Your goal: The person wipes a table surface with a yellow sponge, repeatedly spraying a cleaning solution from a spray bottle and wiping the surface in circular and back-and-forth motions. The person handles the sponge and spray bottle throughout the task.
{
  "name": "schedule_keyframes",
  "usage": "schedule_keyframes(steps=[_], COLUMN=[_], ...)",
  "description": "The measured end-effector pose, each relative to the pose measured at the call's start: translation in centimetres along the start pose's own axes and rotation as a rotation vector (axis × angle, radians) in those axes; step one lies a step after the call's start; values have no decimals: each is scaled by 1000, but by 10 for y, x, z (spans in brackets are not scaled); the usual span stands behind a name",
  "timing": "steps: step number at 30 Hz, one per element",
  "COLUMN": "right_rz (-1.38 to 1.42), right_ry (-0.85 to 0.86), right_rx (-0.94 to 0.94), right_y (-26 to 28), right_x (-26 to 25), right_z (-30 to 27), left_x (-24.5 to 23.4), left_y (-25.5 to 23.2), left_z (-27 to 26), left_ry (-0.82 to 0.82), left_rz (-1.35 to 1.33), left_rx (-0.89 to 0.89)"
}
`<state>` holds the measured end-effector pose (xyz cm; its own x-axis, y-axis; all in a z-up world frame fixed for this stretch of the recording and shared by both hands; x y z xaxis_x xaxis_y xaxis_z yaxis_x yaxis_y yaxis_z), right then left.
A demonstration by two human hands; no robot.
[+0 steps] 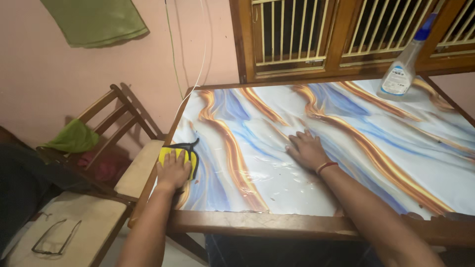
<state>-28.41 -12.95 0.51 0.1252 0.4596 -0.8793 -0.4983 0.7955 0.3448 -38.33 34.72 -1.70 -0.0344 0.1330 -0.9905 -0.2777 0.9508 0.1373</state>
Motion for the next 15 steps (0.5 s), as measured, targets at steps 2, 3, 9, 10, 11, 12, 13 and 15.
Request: schedule_keyframes(steps=[2, 3, 9, 10, 11, 12, 13, 15], right_rz=[11, 21, 60, 47, 36, 41, 46, 53], right_ry=[16, 24, -40, -41, -43, -45, -46, -42], right_rx=[-11, 2, -35, -39, -44, -43, -43, -41], right_y=[8, 10, 20, 21, 22, 22, 23, 25], right_x=[-2, -4, -15, -15, -15, -15, -16, -17], right_z=[-3, -4, -11, -11, -10, -10, -11, -12], left_x=[-2, -2, -15, -18, -21, -23, -26, -31], left_y=[-2, -3, -21, -26, -31, -36, -42, -55], left_z=[8, 12, 50, 56, 62, 69, 75, 86], left_ry=[-13, -18, 32, 45, 57, 70, 68, 62], left_rz=[5, 6, -26, -45, -62, -79, -83, -90], left_rx=[5, 6, -22, -39, -55, -72, -74, -80])
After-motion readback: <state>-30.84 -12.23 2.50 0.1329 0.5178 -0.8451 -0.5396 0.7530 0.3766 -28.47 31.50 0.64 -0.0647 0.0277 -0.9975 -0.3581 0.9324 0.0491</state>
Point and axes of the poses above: each hand's wrist, its own z-axis towards the middle knuckle, its own x-axis out of the palm, y = z × x, the point moved 4 cm from there along z, towards the middle knuckle, and after that the axes turned 9 degrees about z, right-handed, at the moved point
